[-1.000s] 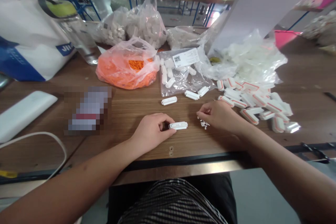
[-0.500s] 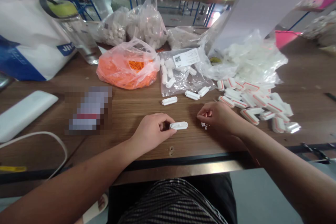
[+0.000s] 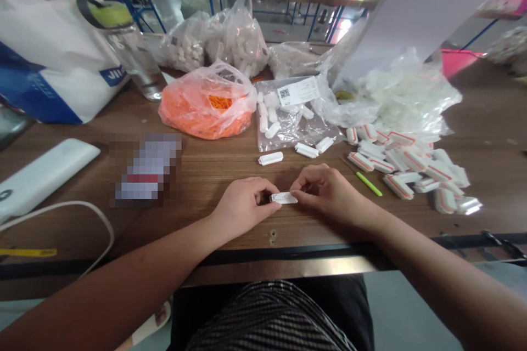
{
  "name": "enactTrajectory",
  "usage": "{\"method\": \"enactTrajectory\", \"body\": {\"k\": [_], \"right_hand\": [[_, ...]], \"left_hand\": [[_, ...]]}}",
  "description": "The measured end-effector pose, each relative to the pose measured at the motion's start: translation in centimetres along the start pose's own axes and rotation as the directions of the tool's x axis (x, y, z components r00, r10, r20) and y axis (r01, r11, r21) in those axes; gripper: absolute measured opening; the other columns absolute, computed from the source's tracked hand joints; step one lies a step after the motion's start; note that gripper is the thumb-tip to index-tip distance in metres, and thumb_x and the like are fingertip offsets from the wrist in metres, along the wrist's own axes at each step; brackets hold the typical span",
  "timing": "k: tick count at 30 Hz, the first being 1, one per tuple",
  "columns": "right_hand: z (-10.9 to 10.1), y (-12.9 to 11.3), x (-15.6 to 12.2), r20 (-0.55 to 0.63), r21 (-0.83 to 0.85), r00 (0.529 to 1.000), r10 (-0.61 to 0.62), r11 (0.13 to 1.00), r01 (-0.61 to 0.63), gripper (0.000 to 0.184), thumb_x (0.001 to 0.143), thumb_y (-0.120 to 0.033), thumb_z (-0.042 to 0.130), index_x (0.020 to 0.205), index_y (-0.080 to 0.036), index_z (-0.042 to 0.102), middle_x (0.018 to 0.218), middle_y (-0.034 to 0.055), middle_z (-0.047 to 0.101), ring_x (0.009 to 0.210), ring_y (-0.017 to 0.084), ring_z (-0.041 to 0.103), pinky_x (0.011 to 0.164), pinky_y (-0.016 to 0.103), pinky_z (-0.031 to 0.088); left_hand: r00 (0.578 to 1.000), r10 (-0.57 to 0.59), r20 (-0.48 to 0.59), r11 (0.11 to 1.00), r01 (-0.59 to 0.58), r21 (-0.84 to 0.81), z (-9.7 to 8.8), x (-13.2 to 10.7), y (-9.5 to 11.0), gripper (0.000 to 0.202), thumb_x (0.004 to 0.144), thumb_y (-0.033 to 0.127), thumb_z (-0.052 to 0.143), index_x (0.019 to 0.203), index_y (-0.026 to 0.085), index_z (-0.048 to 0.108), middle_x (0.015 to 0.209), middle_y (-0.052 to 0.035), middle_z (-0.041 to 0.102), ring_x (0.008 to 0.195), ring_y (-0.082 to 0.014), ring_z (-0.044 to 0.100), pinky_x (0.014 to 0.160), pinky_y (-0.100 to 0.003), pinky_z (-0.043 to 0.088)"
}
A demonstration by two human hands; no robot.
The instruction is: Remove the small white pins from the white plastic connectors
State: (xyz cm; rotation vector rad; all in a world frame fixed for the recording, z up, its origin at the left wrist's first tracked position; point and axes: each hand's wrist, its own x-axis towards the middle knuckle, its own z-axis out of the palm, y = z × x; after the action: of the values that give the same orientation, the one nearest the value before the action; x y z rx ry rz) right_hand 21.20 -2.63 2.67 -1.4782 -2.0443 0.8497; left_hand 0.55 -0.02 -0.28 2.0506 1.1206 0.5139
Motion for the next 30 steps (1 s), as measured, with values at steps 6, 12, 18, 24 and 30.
{"method": "enactTrajectory", "body": {"k": [6, 12, 18, 24, 30], "right_hand": [[0.3, 0.6, -0.1, -0.039, -0.203, 0.987, -0.154, 0.969, 0.143, 0.013, 0.083, -0.023, 0.062, 0.071, -0.019, 0.067, 0.068, 0.0007, 0.064, 0.069, 0.015, 0.055, 0.078, 0.035, 0.038], [0.2, 0.3, -0.7, 0.003, -0.334, 0.947, -0.322, 0.892, 0.305, 0.016, 0.086, -0.020, 0.056, 0.083, -0.021, 0.073, 0.070, 0.0025, 0.065, 0.070, 0.017, 0.055, 0.076, 0.037, 0.036], [-2.7, 1.9, -1.5, -0.157, -0.233, 0.983, -0.094, 0.971, 0.055, 0.020, 0.087, -0.028, 0.056, 0.080, -0.022, 0.074, 0.074, 0.0031, 0.070, 0.071, 0.018, 0.061, 0.070, 0.034, 0.043], [-4.7, 4.5, -2.4, -0.085, -0.327, 0.979, 0.185, 0.923, -0.202, 0.012, 0.077, -0.025, 0.063, 0.070, -0.023, 0.073, 0.072, 0.0018, 0.071, 0.066, 0.017, 0.063, 0.061, 0.031, 0.046], [-4.2, 4.6, -2.1, -0.019, -0.339, 0.976, 0.219, 0.916, -0.212, 0.015, 0.076, -0.028, 0.063, 0.070, -0.022, 0.074, 0.072, 0.0026, 0.073, 0.067, 0.017, 0.064, 0.062, 0.031, 0.047]], "left_hand": [[1.000, 0.008, -0.005, 1.000, -0.008, -0.001, -0.1, 0.0, 0.2, 0.012, 0.077, 0.027, 0.071, 0.088, 0.022, 0.073, 0.062, 0.0037, 0.056, 0.055, -0.0109, 0.047, 0.057, -0.024, 0.036], [1.000, 0.010, -0.010, 1.000, -0.010, -0.028, 0.0, 0.0, 0.2, 0.011, 0.075, 0.025, 0.071, 0.086, 0.022, 0.073, 0.062, 0.0044, 0.056, 0.054, -0.0100, 0.046, 0.056, -0.023, 0.037], [1.000, -0.007, -0.010, 1.000, 0.007, -0.020, -0.1, 0.0, 0.3, 0.011, 0.074, 0.024, 0.072, 0.085, 0.022, 0.072, 0.061, 0.0049, 0.055, 0.053, -0.0096, 0.044, 0.056, -0.024, 0.035], [1.000, 0.003, 0.001, 1.000, -0.003, -0.006, -0.1, 0.1, 0.2, 0.011, 0.074, 0.024, 0.071, 0.085, 0.021, 0.072, 0.062, 0.0047, 0.056, 0.053, -0.0095, 0.044, 0.056, -0.024, 0.035], [1.000, 0.009, 0.008, 1.000, -0.009, 0.008, -0.2, 0.1, 0.1, 0.012, 0.075, 0.026, 0.071, 0.087, 0.022, 0.072, 0.061, 0.0049, 0.054, 0.053, -0.0096, 0.044, 0.056, -0.024, 0.035]]}}
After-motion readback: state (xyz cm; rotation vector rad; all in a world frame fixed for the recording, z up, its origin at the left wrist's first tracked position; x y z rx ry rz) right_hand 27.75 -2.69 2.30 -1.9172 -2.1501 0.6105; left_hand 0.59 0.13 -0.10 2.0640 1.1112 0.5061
